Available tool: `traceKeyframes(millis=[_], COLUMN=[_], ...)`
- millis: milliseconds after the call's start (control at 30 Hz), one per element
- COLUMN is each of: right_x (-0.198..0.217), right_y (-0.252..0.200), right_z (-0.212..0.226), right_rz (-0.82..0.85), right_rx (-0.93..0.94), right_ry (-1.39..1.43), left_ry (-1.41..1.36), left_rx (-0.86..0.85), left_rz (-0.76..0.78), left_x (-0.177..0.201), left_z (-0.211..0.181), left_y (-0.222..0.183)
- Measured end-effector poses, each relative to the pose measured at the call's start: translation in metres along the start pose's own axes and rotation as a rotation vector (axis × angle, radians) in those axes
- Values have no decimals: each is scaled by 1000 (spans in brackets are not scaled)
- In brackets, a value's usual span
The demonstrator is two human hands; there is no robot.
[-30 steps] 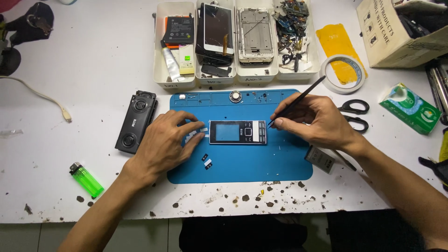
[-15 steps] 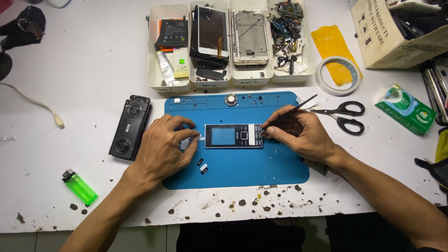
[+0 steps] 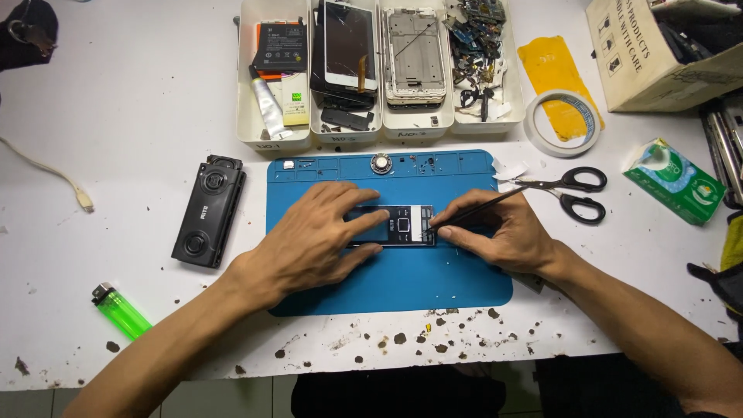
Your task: Repairing internal components of a mobile phone using a precision tool
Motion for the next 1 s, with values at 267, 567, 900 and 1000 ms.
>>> traceKeyframes(millis=[267,567,900,1000], right_x=[-4,-9,-8,-8], right_y=[2,1,2,2], right_z=[6,11,10,11], right_rz=[29,48,56,52], right_rx=[51,28,5,5], right_ry=[-34,-83,-98,-100], left_ry=[-31,-29,-45,-51], left_rx=[4,17,28,26], left_rz=[-99,-93,-89,-93], left_x=[-23,-25,-22,-21], left_z=[4,2,2,3], left_y=[-8,-9,-8,-7])
Point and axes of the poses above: each hand's wrist, its own y-axis towards the middle knuckle, its own x-axis out of the back of the hand, z = x × y, the point moved 5 cm from there along y, towards the middle knuckle, and after that the axes turned 12 degrees about y, right-handed, at the moved point
